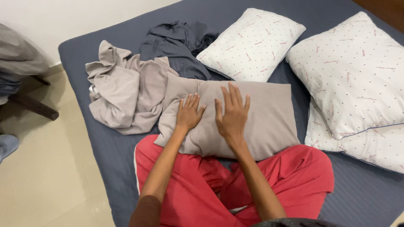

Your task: The person sits on a bed and places a pillow into a pillowcase. They smooth the pillow, insert it into the case, and adjust the corners to fit properly.

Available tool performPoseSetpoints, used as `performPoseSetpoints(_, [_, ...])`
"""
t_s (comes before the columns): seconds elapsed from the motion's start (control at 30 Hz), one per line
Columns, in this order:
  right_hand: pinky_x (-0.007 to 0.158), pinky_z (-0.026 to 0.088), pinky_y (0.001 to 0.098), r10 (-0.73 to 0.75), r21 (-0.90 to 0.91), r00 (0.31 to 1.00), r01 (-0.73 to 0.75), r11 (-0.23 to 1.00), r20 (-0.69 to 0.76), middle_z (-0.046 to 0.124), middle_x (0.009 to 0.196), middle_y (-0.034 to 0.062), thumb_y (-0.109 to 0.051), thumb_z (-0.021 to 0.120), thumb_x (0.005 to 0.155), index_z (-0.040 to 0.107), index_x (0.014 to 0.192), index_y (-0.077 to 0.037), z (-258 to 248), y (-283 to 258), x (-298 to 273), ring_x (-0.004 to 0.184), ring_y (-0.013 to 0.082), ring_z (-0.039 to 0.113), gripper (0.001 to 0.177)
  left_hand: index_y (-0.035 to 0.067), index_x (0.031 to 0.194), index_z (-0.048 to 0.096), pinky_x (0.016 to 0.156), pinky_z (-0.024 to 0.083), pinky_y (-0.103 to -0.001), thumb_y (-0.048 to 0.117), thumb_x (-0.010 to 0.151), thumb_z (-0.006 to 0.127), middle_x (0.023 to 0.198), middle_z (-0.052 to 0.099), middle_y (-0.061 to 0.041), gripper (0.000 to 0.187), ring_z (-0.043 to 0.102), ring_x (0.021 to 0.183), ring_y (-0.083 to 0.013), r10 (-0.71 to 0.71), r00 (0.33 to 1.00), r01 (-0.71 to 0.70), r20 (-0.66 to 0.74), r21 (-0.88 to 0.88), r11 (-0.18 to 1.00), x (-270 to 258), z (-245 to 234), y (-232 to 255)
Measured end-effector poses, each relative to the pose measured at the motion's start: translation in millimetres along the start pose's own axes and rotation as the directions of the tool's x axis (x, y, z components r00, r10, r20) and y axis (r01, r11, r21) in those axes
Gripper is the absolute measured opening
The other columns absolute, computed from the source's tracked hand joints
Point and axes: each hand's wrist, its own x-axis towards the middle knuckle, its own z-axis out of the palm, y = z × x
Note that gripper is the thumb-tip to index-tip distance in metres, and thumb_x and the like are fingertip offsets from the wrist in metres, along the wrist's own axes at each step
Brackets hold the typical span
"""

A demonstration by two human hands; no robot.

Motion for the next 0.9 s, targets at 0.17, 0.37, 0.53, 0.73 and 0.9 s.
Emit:
performPoseSetpoints(0.17, [0.118,0.018,0.0618,0.186,-0.228,0.962,-0.14,0.964,0.198,0.048,0.154,0.0175,-0.043,0.052,0.1,0.059,0.14,-0.009,-6.4,84.7,14.4,0.145,0.0343,0.041,0.053,0.004,0.147,0.056,0.127,0.02,-0.057,0.039,0.11,0.05,0.154,0.054,-0.012,0.051,0.047,0.148,-0.0324,-0.001,0.988,-0.019,-0.156,-0.129,0.991,28.9,-36.5,27.3])
performPoseSetpoints(0.37, [0.128,0.018,0.0581,0.464,-0.045,0.814,-0.481,0.876,0.35,0.056,0.153,0.0131,-0.053,0.034,0.108,0.065,0.139,-0.015,-38.3,115.8,59.9,0.147,0.0312,0.045,0.058,-0.001,0.146,0.051,0.12,0.017,-0.056,0.043,0.1,0.053,0.156,0.049,-0.016,0.064,0.037,0.148,-0.0345,0.116,0.967,-0.126,-0.228,-0.029,0.992,24.1,-14.0,74.2])
performPoseSetpoints(0.53, [0.119,0.012,0.065,0.464,-0.048,0.877,-0.472,0.88,-0.125,0.035,0.164,0.0218,-0.049,0.041,0.107,0.053,0.15,-0.006,-25.6,134.3,-0.9,0.153,0.0386,0.027,0.062,-0.001,0.147,0.047,0.119,0.015,-0.06,0.05,0.101,0.052,0.157,0.042,-0.014,0.069,0.032,0.149,-0.0297,0.011,0.996,-0.015,0.094,0.047,0.999,26.4,20.9,79.4])
performPoseSetpoints(0.73, [0.118,0.006,0.0686,0.576,-0.177,0.813,-0.557,0.812,0.086,0.034,0.163,0.0207,-0.042,0.05,0.104,0.049,0.147,-0.003,-22.9,108.1,-31.4,0.153,0.038,0.024,0.059,0.008,0.15,0.052,0.127,0.019,-0.056,0.045,0.106,0.052,0.16,0.047,-0.008,0.058,0.035,0.154,-0.0278,-0.003,0.967,-0.001,-0.253,-0.02,1.0,17.6,-17.6,93.7])
performPoseSetpoints(0.9, [0.124,0.01,0.0648,0.255,0.073,0.967,-0.253,0.965,-0.023,0.034,0.168,0.0199,-0.032,0.049,0.104,0.052,0.15,-0.008,-11.1,23.3,-41.1,0.157,0.0382,0.026,0.052,0.004,0.146,0.05,0.116,0.021,-0.057,0.04,0.099,0.054,0.153,0.049,-0.017,0.06,0.039,0.144,-0.0339,-0.064,0.993,0.065,-0.101,0.007,0.998,-3.8,12.3,54.0])
